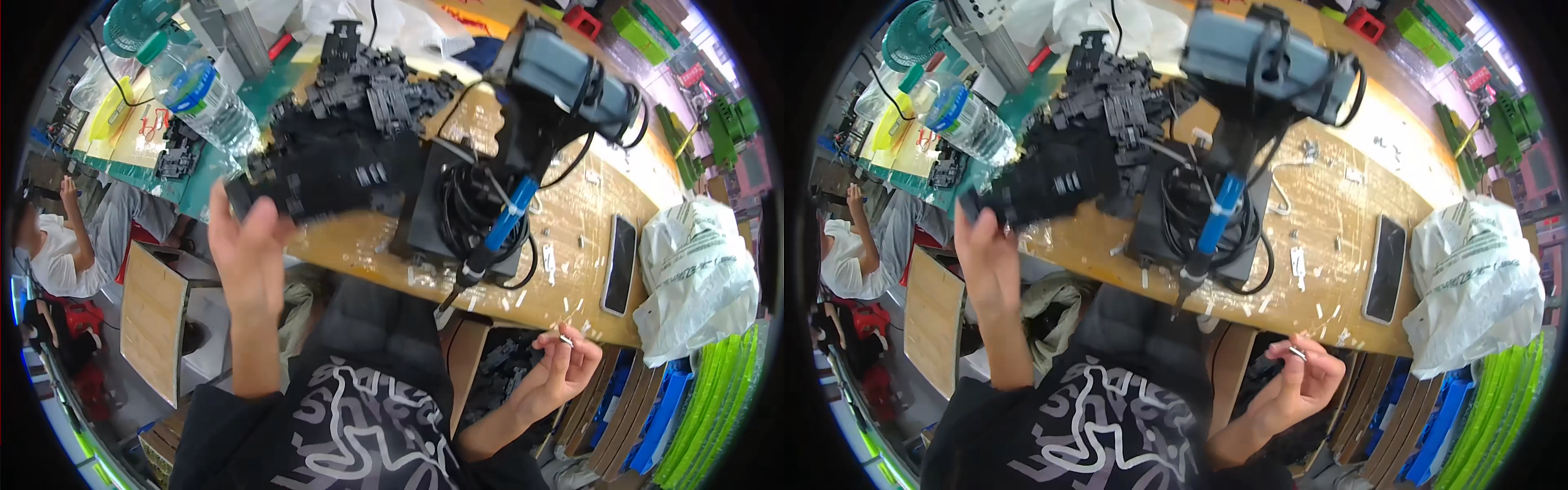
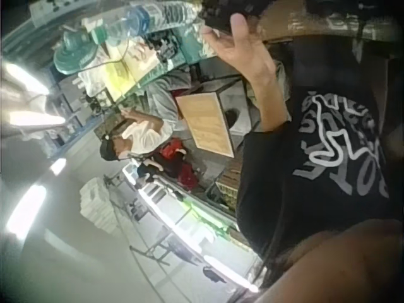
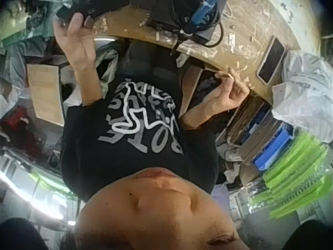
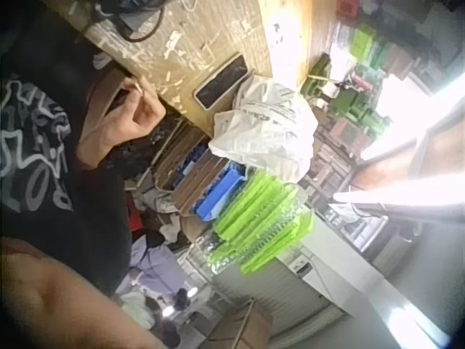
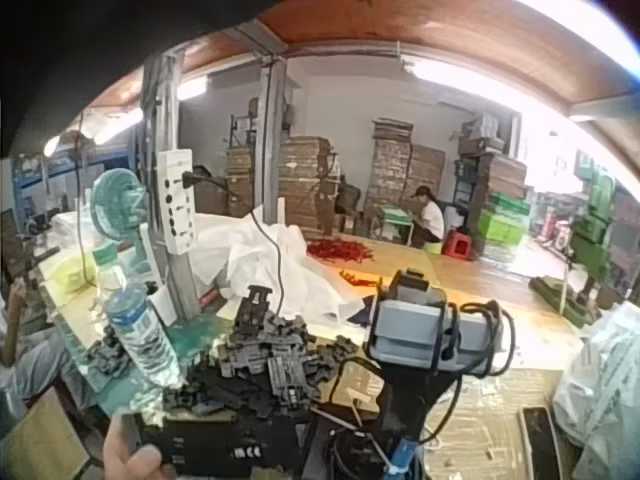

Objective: The person retrieves black plastic components from a sack and assembles them at a workbench. They insert small white pins into the plastic parts and use a soldering iron to heat and secure the connections. The person handles the parts one at a time, repeating the process for multiple units.

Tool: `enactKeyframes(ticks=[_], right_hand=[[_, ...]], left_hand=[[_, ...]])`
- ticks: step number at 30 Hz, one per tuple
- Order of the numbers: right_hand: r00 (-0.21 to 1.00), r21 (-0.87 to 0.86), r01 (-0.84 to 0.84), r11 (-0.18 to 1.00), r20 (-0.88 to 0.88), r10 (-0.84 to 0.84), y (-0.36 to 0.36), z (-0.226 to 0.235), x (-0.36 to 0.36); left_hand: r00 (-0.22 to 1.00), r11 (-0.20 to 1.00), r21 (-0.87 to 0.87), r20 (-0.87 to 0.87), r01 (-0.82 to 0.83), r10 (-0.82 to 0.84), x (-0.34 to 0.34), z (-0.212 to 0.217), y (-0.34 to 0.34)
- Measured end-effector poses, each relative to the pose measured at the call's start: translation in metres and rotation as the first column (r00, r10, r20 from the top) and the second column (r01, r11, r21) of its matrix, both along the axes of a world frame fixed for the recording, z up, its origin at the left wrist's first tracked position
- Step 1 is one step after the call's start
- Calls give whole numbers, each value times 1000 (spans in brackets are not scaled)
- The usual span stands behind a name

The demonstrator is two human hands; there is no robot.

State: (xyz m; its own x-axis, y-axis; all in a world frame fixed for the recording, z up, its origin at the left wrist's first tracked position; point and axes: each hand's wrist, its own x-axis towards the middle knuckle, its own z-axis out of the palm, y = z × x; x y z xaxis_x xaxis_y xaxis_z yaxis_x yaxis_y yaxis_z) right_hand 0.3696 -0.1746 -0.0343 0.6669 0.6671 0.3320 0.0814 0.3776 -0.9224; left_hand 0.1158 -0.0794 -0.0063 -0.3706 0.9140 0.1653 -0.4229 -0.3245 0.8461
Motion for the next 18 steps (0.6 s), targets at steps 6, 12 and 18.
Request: enactKeyframes(ticks=[6, 12, 18], right_hand=[[917, 73, -354, 932, -168, 361, 1, 11, -35], [861, 12, -462, 887, -235, 452, -3, 4, -27], [820, 10, -484, 875, -343, 458, -9, -4, -21]], left_hand=[[962, 958, -106, -31, 267, -272, 27, -37, -70], [904, 908, -8, 93, 419, -417, 41, -49, -82], [864, 865, -4, 42, 502, -501, 46, -53, -80]])
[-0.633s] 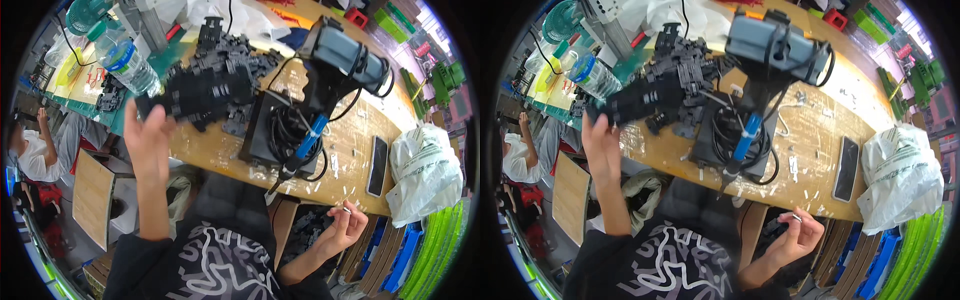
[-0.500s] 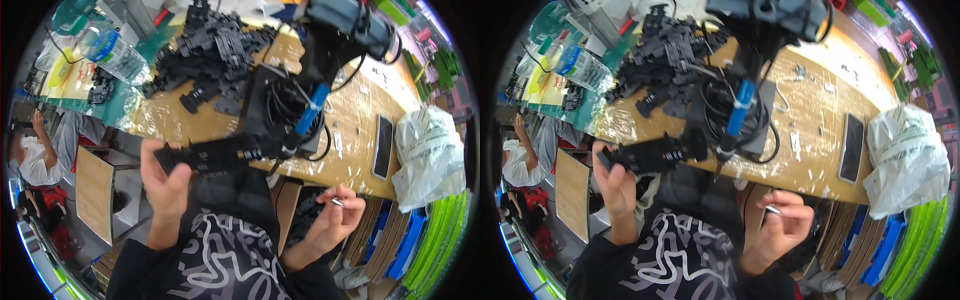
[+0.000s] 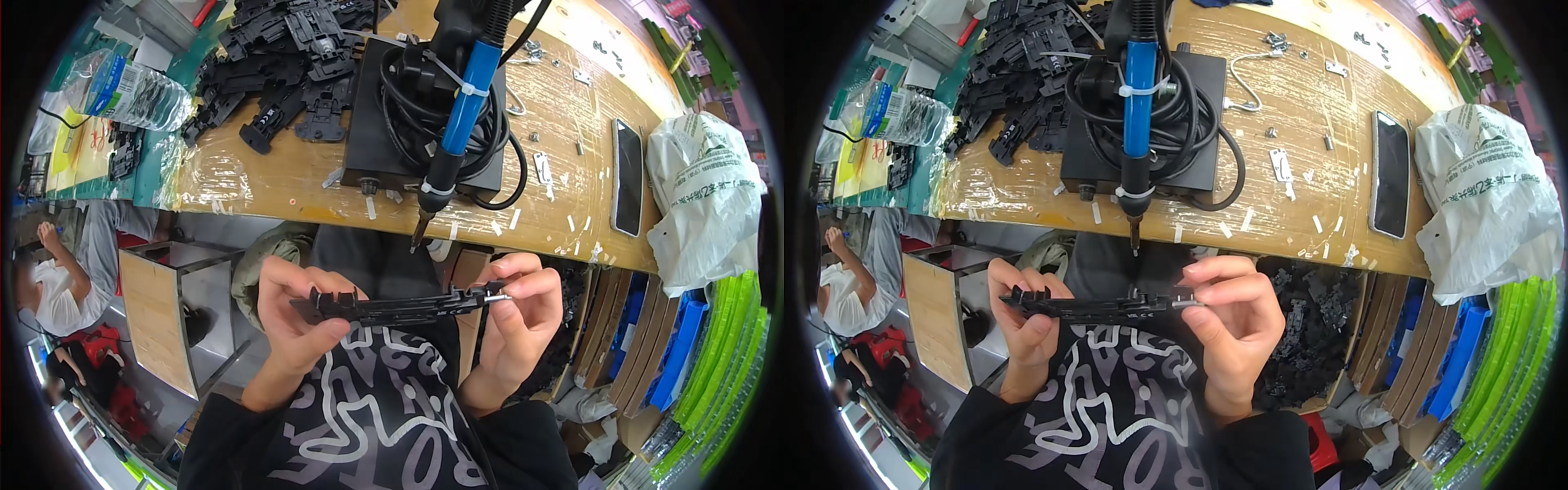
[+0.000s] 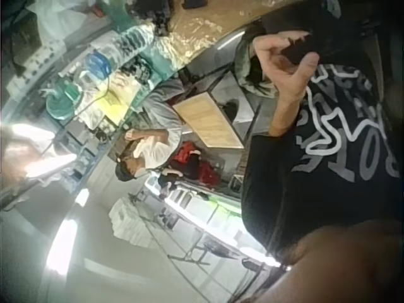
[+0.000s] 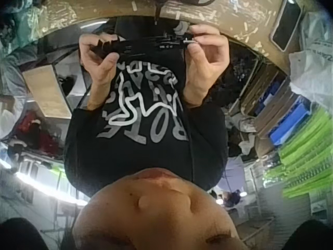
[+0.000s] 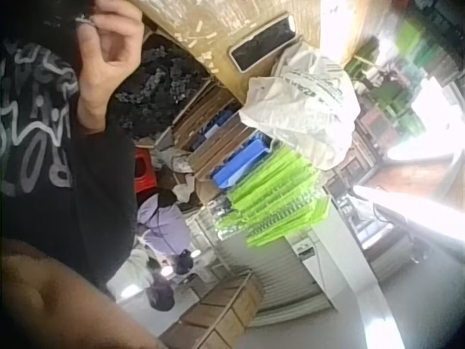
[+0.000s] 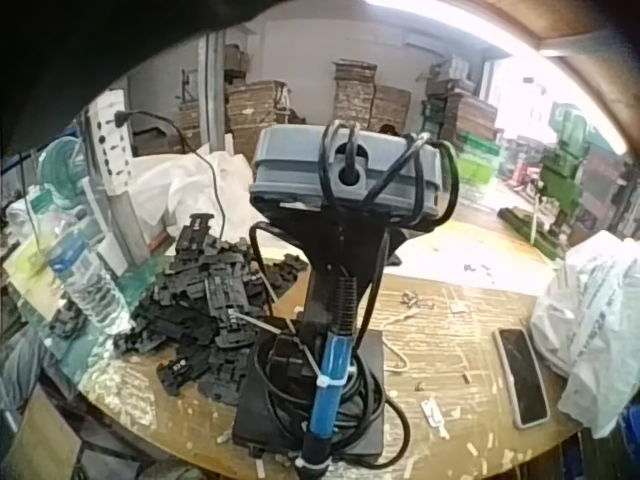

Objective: The person retrieves black plastic components from a sack and assembles them at a workbench. They insert small white pins into the plastic parts and use a soldering iron to heat and secure the connections. The person handles the parts one at a time, repeating the process for multiple units.

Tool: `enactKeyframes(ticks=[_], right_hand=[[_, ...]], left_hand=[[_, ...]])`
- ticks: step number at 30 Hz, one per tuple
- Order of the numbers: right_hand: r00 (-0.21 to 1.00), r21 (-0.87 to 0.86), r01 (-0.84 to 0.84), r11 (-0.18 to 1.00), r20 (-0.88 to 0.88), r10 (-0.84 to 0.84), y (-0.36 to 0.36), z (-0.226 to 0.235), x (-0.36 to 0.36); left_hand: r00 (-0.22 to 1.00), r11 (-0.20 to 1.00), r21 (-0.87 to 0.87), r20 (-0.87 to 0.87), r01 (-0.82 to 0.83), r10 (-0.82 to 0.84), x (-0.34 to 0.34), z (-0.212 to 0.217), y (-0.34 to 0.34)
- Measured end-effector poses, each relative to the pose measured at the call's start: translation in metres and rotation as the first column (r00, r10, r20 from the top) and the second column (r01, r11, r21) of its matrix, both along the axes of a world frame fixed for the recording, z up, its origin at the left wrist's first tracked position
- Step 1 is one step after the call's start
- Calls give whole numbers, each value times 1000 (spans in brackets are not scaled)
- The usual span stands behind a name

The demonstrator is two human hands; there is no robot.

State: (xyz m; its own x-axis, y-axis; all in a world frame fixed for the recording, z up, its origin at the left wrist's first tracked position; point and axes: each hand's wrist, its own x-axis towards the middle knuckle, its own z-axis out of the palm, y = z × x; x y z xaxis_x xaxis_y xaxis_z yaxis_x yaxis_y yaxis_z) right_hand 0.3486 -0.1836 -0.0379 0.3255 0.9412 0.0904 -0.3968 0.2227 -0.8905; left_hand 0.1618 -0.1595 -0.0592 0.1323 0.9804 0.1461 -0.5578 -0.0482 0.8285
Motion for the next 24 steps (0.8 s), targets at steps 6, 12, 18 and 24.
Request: enactKeyframes(ticks=[6, 12, 18, 24], right_hand=[[997, 18, -23, 1000, -74, 25, 1, -10, 2], [992, 67, -21, 998, -122, 29, 0, -18, 1], [999, 40, -8, 999, -45, 10, 0, -18, -1], [975, 166, -94, 982, -183, 124, -6, -28, -8]], left_hand=[[996, 997, 37, 56, 61, -63, -1, -7, -3], [977, 988, 39, 143, 152, -157, -3, -16, -5], [946, 951, 125, 127, 282, -297, -5, -17, -4], [735, 815, -134, 532, 563, -421, 3, -29, -5]])
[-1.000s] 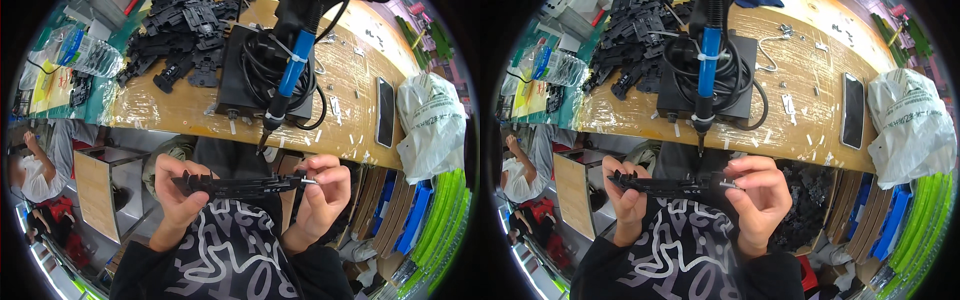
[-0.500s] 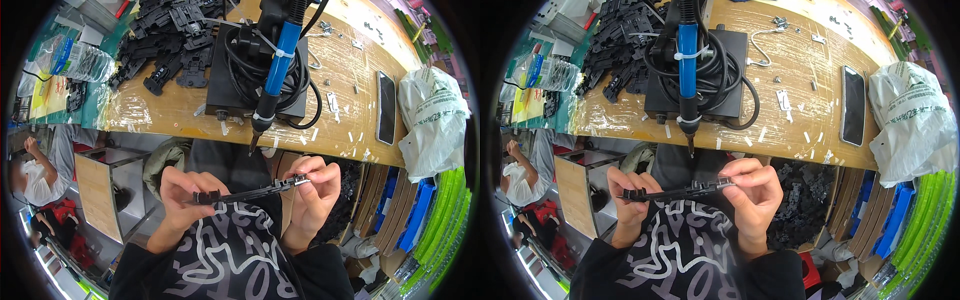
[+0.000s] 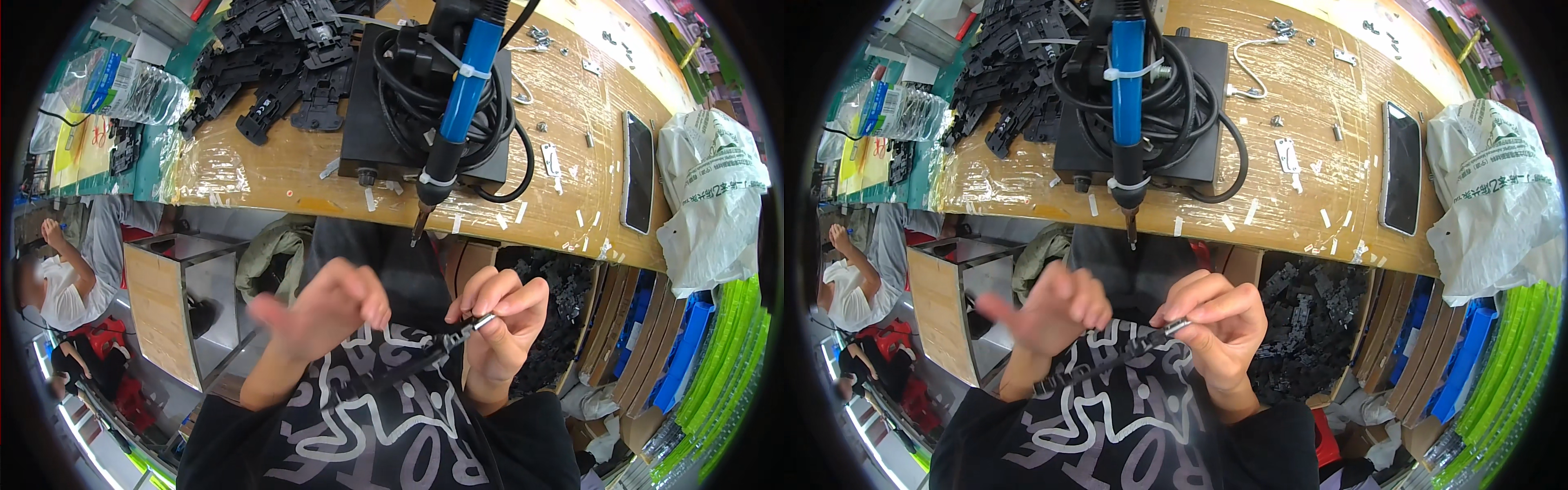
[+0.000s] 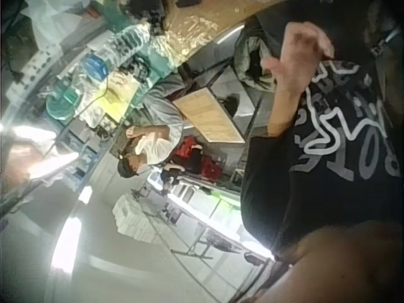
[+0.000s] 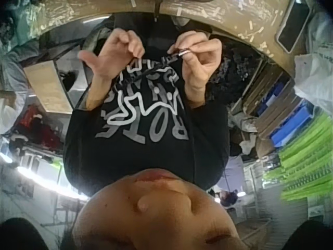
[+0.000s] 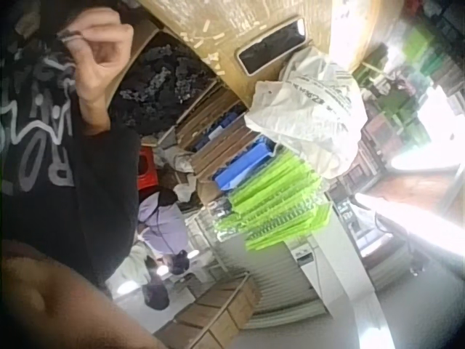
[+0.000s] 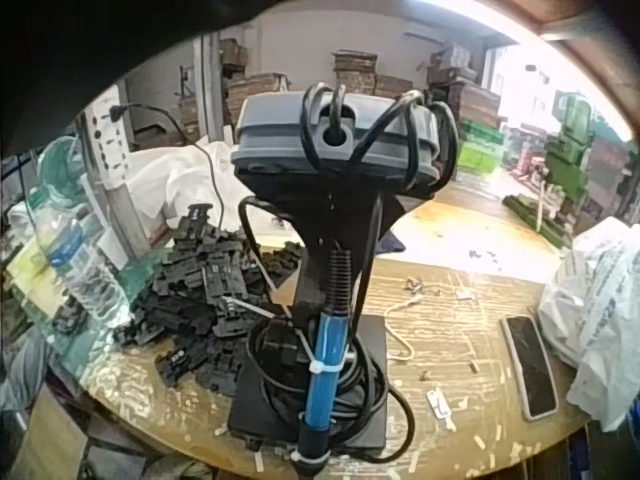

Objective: The person retrieves black plastic components from a sack and assembles them at a workbench. They insert small white pins into the plastic parts and use a soldering iron to heat and secure the connections. The person handles the parts one at a time, repeating the process for multiple units.

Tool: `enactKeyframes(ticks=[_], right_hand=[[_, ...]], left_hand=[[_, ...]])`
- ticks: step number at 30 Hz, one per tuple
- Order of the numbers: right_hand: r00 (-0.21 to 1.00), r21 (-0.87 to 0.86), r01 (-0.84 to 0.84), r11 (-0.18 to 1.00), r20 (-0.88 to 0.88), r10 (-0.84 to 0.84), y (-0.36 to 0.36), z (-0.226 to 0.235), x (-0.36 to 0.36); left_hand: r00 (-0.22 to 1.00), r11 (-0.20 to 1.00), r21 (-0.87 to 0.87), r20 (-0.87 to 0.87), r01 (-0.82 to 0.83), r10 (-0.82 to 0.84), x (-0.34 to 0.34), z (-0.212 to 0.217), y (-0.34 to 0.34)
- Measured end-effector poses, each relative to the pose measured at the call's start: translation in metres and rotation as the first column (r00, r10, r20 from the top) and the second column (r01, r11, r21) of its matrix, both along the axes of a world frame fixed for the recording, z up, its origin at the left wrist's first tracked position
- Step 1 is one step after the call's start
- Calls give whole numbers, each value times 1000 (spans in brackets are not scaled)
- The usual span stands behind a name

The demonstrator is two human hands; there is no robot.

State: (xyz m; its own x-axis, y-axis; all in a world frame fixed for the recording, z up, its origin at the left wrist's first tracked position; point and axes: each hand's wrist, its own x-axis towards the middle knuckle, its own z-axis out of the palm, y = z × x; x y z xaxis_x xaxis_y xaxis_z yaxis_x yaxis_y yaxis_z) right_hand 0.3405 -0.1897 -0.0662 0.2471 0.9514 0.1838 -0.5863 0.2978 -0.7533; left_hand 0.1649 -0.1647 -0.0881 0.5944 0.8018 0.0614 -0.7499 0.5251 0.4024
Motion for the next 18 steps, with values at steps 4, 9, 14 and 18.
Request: enactKeyframes(ticks=[4, 9, 14, 18], right_hand=[[986, -6, -43, 999, 162, 43, -14, -15, -1], [970, -81, -93, 992, 219, 109, -22, -30, -1], [947, -24, -125, 992, 295, 127, -21, -54, -2], [921, -208, 72, 976, 390, 15, -14, -49, -14]], left_hand=[[762, 891, -32, -505, 454, -406, 6, -5, -3], [742, 797, -345, -309, 495, -595, 15, -16, -13], [802, 820, -327, -229, 471, -552, 10, -20, -4], [870, 924, -310, -364, 222, -331, 12, -17, -5]])
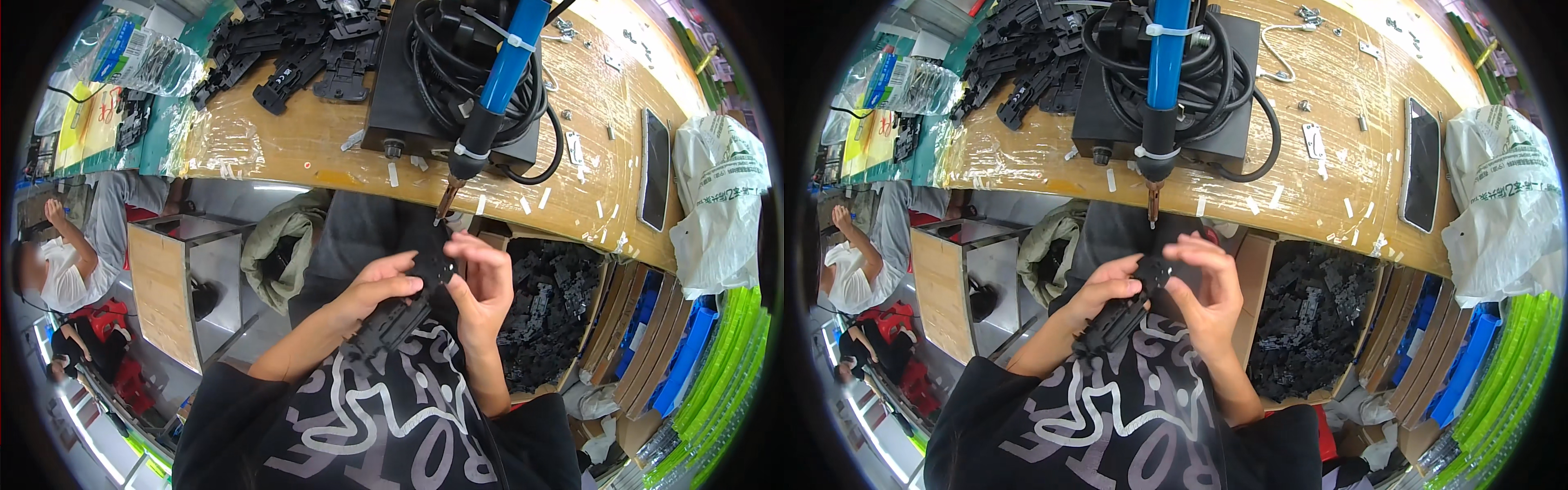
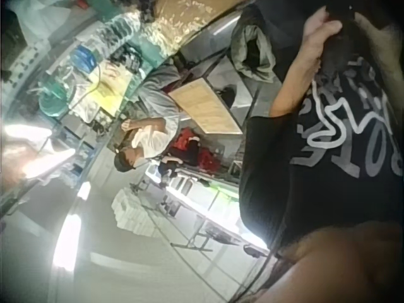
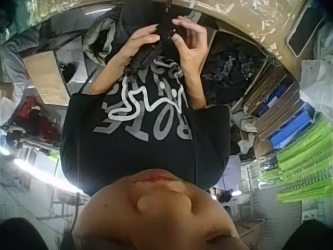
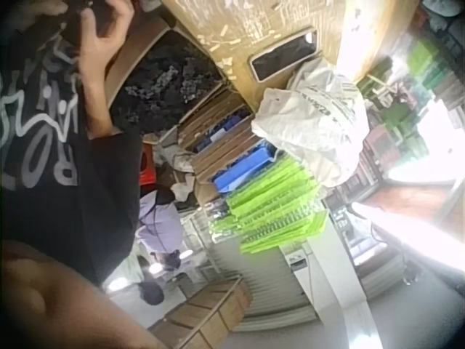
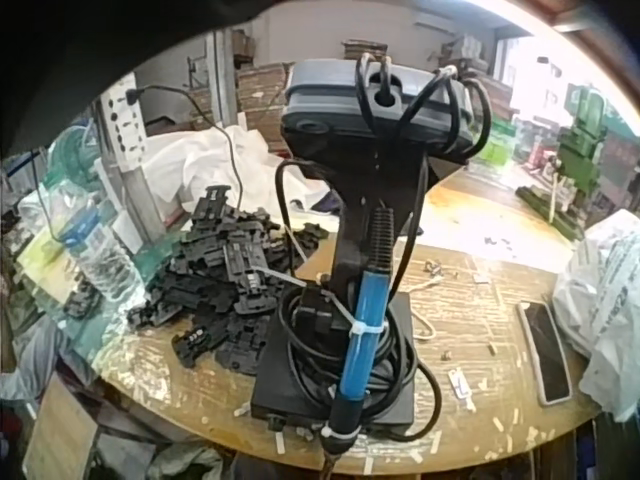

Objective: The person retrieves black plastic components from a sack and assembles them at a workbench. They insert small white pins into the plastic parts and use a soldering iron to heat and secure the connections. The person handles the parts one at a time, repeating the process for multiple units.

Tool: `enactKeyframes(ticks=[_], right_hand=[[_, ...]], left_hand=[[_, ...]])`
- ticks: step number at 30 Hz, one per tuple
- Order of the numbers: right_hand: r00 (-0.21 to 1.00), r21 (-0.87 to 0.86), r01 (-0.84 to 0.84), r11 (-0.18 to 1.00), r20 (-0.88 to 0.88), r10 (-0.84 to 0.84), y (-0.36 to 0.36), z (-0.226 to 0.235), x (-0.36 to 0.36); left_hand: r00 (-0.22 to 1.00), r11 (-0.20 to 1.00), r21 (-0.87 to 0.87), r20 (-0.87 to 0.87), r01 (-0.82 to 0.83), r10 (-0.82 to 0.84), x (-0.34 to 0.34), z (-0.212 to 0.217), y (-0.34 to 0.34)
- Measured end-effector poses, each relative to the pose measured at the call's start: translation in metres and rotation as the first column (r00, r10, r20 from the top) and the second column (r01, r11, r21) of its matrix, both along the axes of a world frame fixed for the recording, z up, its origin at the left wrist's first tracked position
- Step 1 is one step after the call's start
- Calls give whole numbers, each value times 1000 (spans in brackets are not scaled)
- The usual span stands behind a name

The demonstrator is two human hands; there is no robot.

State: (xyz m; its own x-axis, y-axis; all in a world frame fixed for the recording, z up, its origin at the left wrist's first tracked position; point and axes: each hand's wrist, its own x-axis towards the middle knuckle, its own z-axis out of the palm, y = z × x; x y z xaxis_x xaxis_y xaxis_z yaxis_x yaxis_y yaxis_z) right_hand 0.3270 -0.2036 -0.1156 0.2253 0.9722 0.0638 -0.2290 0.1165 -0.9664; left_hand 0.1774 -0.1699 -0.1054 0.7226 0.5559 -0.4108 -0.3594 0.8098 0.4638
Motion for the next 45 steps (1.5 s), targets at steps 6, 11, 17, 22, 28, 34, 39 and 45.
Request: enactKeyframes(ticks=[6, 11, 17, 22, 28, 34, 39, 45], right_hand=[[989, -335, -73, 939, -142, 26, 1, 11, -4], [912, -483, -382, 788, -332, 239, -9, 24, -3], [907, -462, -373, 805, -364, 211, -10, 30, -3], [916, -470, -358, 807, -345, 206, -10, 33, -3], [920, -470, -343, 813, -341, 191, -11, 33, -2], [914, -468, -347, 813, -364, 181, -9, 37, -3], [906, -470, -358, 806, -383, 179, -10, 33, -2], [872, -443, -383, 811, -464, 159, -11, 30, -1]], left_hand=[[814, 872, 382, -371, -305, 447, 14, 7, -2], [783, 848, 494, -444, -192, 436, 17, 9, 0], [788, 856, 480, -443, -193, 427, 19, 17, 0], [808, 869, 467, -442, -163, 390, 16, 16, 0], [807, 866, 466, -433, -181, 401, 20, 15, 2], [811, 864, 457, -410, -214, 418, 20, 19, 4], [785, 862, 482, -467, -159, 406, 17, 18, 2], [809, 874, 463, -454, -144, 374, 16, 22, 6]])
